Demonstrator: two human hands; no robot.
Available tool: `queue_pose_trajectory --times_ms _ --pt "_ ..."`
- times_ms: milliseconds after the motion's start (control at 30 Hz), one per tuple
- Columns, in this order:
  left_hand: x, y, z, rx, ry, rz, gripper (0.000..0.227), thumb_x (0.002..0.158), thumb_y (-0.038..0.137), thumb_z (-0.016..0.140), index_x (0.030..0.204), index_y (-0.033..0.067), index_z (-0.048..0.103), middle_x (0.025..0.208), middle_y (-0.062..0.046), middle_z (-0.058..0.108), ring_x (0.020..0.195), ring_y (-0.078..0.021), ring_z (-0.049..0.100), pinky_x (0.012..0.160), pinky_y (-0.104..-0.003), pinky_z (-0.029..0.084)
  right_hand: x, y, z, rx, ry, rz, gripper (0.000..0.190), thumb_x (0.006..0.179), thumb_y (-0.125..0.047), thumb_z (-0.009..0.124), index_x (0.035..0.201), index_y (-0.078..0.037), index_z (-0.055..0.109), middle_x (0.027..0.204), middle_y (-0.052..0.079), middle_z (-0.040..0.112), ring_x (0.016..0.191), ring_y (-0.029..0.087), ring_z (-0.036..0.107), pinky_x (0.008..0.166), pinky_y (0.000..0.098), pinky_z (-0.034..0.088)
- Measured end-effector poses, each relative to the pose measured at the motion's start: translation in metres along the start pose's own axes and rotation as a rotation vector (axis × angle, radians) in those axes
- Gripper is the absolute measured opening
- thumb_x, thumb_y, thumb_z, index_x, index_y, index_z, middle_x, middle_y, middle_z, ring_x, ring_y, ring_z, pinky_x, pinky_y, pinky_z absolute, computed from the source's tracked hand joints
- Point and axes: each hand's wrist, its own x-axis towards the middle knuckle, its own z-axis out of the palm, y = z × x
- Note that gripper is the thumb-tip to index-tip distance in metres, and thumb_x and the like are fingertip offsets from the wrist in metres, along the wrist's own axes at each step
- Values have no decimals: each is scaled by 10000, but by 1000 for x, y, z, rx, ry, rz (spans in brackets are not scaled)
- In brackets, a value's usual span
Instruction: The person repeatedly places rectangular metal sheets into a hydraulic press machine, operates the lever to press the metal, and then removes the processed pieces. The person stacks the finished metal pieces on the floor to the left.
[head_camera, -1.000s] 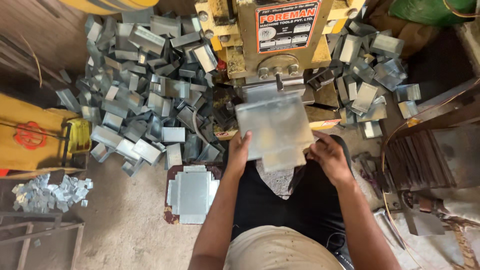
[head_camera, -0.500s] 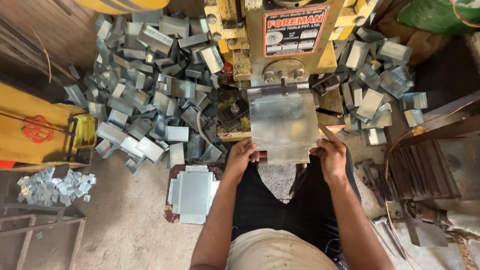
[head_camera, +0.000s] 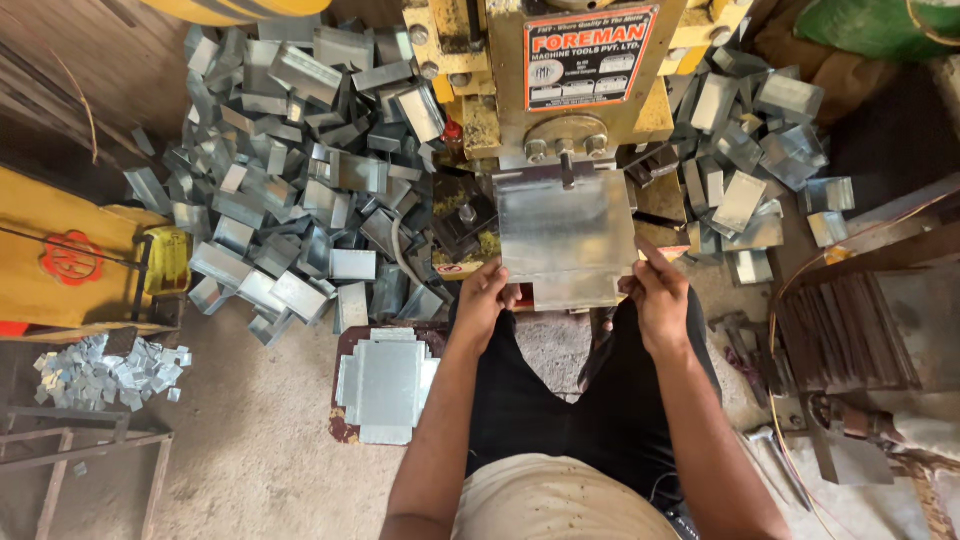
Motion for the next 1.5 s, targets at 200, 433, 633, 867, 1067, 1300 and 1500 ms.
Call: queue_pose_trajectory --times_ms 200,433,633,867,1067,1300,1500 --pt "3 2 0 -144 47 -61 375 1079 284 532 1221 -49 632 871 -76 685 709 -138 620 632 -274 483 4 -7 -3 6 12 46 432 1020 -56 553 1446 9 586 882 11 613 729 145 625 716 296 561" --pt "1 16 7 -224 -7 -78 524 1061 428 483 1303 -29 567 920 -105 717 661 -157 601 617 -291 487 2 -17 -1 -4 -1 68 485 1094 -286 503 1424 65 556 880 81 655 743 189 628 722 335 536" --pt "-10 30 10 51 -58 -80 763 1036 658 250 1504 112 505 885 -67 696 586 -94 497 576 -230 411 24 -32 10 1 41 114 533 1050 -482 437 1355 -68 576 925 75 691 834 186 614 777 336 501" --pt "-5 2 21 6 -210 8 918 1035 752 326 1559 3 411 1133 -116 719 790 -170 609 753 -348 525 76 -22 1 63 3 183 350 967 -217 653 1227 1 565 1084 73 673 1002 209 656 887 385 549" --pt "-21 -25 39 -2 -418 -190 961 899 757 409 1617 152 202 1315 -76 678 1072 -215 707 861 -400 585 -23 -22 2 359 -298 80 207 1125 -63 648 1264 27 525 1042 108 618 957 232 613 816 377 508" --pt "-19 -14 73 -46 -43 -96 753 875 119 564 1490 122 128 1199 -241 612 752 -304 719 576 -347 608 -66 -53 -9 -114 -375 -60 304 1068 -150 648 1240 101 630 1115 205 719 954 259 718 847 373 608" --pt "0 -4 41 75 8 -169 509 936 22 478 1433 -8 372 957 -218 647 577 -185 606 430 -272 472 -15 -41 -17 -501 26 60 338 1073 -202 576 1324 25 588 954 137 656 623 222 635 507 304 468"
